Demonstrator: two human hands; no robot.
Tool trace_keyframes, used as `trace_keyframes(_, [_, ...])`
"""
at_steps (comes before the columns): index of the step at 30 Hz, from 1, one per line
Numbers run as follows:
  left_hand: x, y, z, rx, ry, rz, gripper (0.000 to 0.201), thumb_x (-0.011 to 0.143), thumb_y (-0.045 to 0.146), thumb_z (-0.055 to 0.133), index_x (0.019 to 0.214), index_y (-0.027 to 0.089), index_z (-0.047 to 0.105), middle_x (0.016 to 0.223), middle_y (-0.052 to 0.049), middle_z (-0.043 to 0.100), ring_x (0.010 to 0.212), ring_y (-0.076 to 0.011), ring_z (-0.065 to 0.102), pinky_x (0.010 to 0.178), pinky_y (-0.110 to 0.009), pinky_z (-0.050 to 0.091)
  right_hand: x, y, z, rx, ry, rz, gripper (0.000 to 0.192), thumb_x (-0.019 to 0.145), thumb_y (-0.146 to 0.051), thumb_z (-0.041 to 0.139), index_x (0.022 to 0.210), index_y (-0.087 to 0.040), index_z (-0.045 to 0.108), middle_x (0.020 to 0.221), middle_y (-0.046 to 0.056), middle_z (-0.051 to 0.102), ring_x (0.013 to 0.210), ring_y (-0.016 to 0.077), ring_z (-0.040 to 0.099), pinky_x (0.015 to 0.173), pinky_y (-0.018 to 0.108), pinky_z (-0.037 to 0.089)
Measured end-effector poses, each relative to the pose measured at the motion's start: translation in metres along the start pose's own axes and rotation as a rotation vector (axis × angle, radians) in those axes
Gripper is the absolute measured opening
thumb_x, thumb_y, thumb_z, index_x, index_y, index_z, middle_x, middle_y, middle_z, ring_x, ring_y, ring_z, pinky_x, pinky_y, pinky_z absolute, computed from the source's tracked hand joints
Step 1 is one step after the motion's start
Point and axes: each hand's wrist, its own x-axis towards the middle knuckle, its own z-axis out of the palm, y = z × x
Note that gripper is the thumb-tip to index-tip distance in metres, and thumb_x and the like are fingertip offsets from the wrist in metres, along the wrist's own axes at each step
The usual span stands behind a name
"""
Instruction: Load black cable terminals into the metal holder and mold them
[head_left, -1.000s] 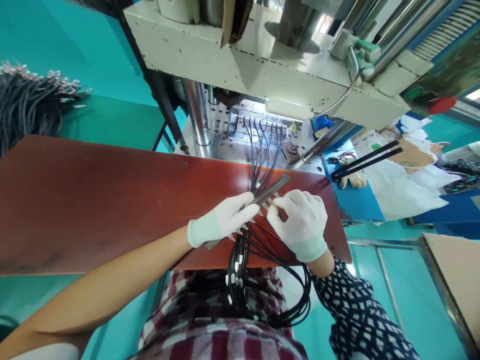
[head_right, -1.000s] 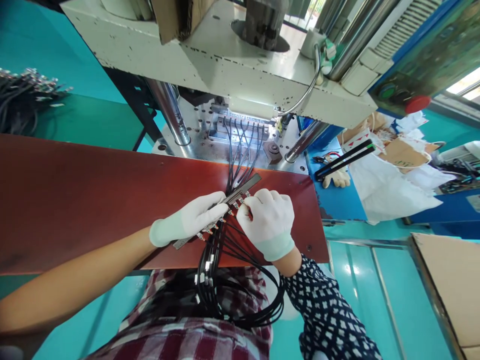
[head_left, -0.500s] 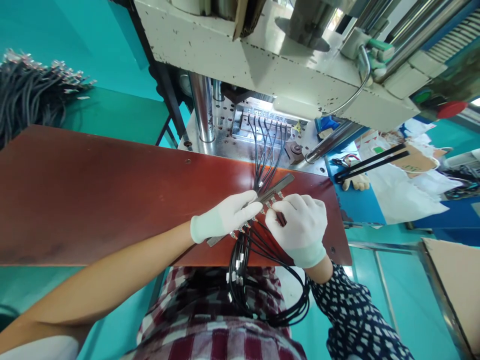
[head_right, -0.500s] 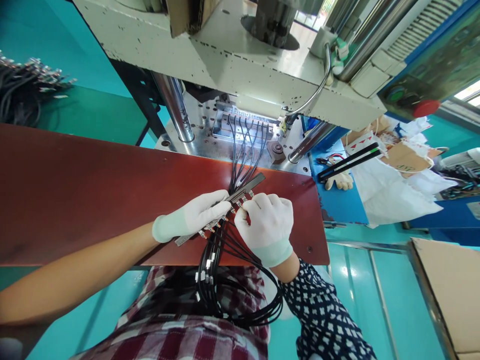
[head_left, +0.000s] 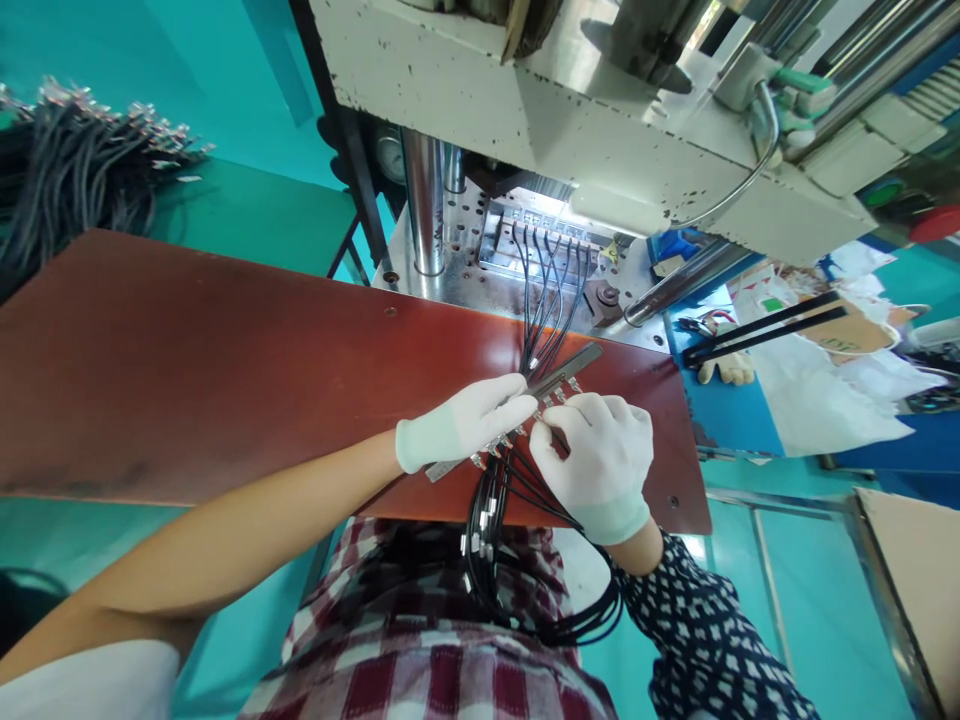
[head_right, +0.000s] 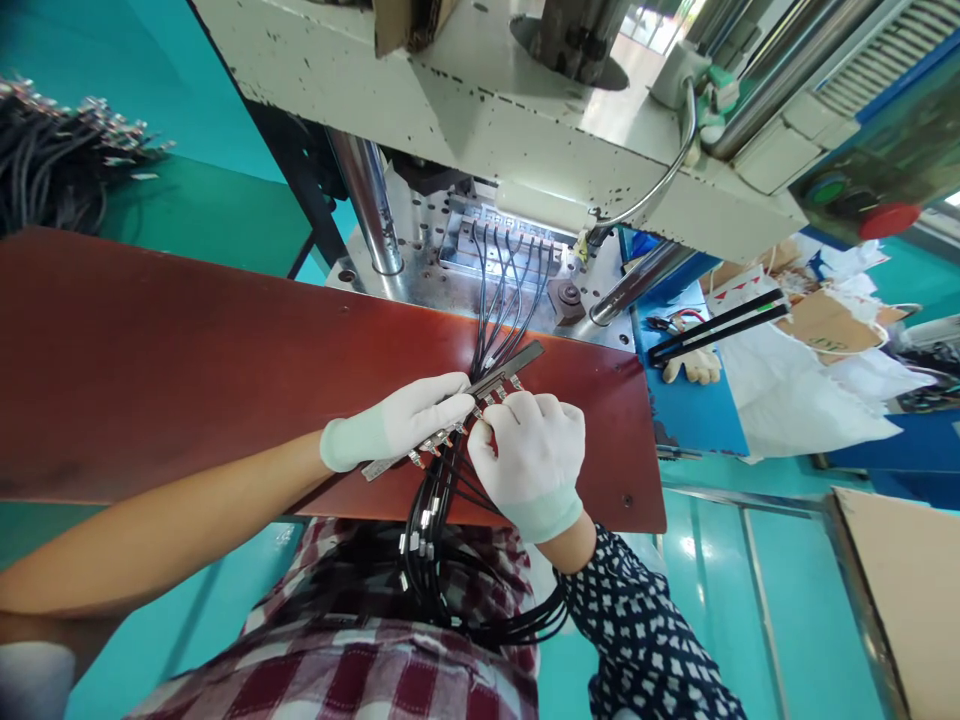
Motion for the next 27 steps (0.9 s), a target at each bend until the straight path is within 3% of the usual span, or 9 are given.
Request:
trace_keyframes(2, [0.0,0.0,0.001,-0.029,0.008,-0.014,0.036,0.097,0.045,0.041,0.074,0.018,0.038,0.067,0.005,0.037,0.061,-0.0094,0.038,0.057,-0.023,0.036,0.0,0.0,0.0,0.004,0.003,0.002,0.016,0.082,-0.024,0.066,0.066,-0.023,0.065,0.071,0.0,0.064,0.072,0.0179,0.051,0.07,0.037,0.029])
trace_keyframes(7, [-0.002,0.0,0.001,-0.105,-0.002,-0.06,0.032,0.096,0.044,0.042,0.076,0.019,0.04,0.068,0.005,0.041,0.06,-0.0093,0.043,0.055,-0.022,0.037,-0.003,-0.006,-0.012,0.015,-0.023,-0.029,0.008,0.084,-0.033,0.068,0.086,-0.025,0.071,0.082,-0.001,0.069,0.076,0.0182,0.053,0.073,0.037,0.031])
trace_keyframes(11, [-0.002,-0.002,0.001,-0.102,0.012,-0.043,0.031,0.096,0.041,0.043,0.075,0.019,0.039,0.067,0.005,0.039,0.06,-0.009,0.042,0.054,-0.022,0.036,-0.003,-0.013,-0.008,0.033,-0.067,-0.061,0.012,0.084,-0.027,0.066,0.073,-0.025,0.069,0.066,-0.002,0.061,0.07,0.0172,0.049,0.07,0.037,0.028])
trace_keyframes(16, [-0.001,0.0,0.002,-0.098,0.014,-0.018,0.033,0.097,0.039,0.043,0.072,0.019,0.035,0.066,0.006,0.034,0.059,-0.0081,0.037,0.054,-0.022,0.034,0.0,-0.012,0.003,0.036,-0.028,-0.083,0.019,0.08,-0.023,0.065,0.061,-0.023,0.064,0.056,-0.002,0.053,0.064,0.0166,0.045,0.066,0.036,0.025])
trace_keyframes(19, [-0.001,0.002,0.003,-0.105,0.016,-0.048,0.032,0.097,0.039,0.043,0.073,0.019,0.036,0.066,0.006,0.035,0.059,-0.0082,0.038,0.054,-0.022,0.035,-0.001,-0.012,-0.002,0.036,-0.044,-0.08,0.017,0.082,-0.024,0.066,0.065,-0.023,0.066,0.06,-0.001,0.057,0.066,0.0162,0.047,0.067,0.036,0.026])
trace_keyframes(23, [-0.001,0.002,0.002,-0.119,0.016,-0.064,0.031,0.096,0.041,0.043,0.075,0.019,0.039,0.067,0.005,0.04,0.06,-0.0088,0.041,0.055,-0.022,0.036,-0.005,-0.016,-0.013,0.055,-0.079,-0.082,0.009,0.085,-0.033,0.067,0.085,-0.025,0.072,0.075,-0.002,0.067,0.071,0.0161,0.051,0.069,0.037,0.027])
trace_keyframes(27, [0.0,-0.001,0.003,-0.1,0.034,-0.039,0.032,0.096,0.041,0.043,0.074,0.018,0.038,0.067,0.005,0.038,0.059,-0.0083,0.039,0.054,-0.022,0.035,-0.008,-0.022,-0.007,0.064,-0.126,-0.102,0.015,0.083,-0.029,0.067,0.07,-0.024,0.069,0.062,-0.003,0.06,0.066,0.0148,0.049,0.067,0.037,0.025])
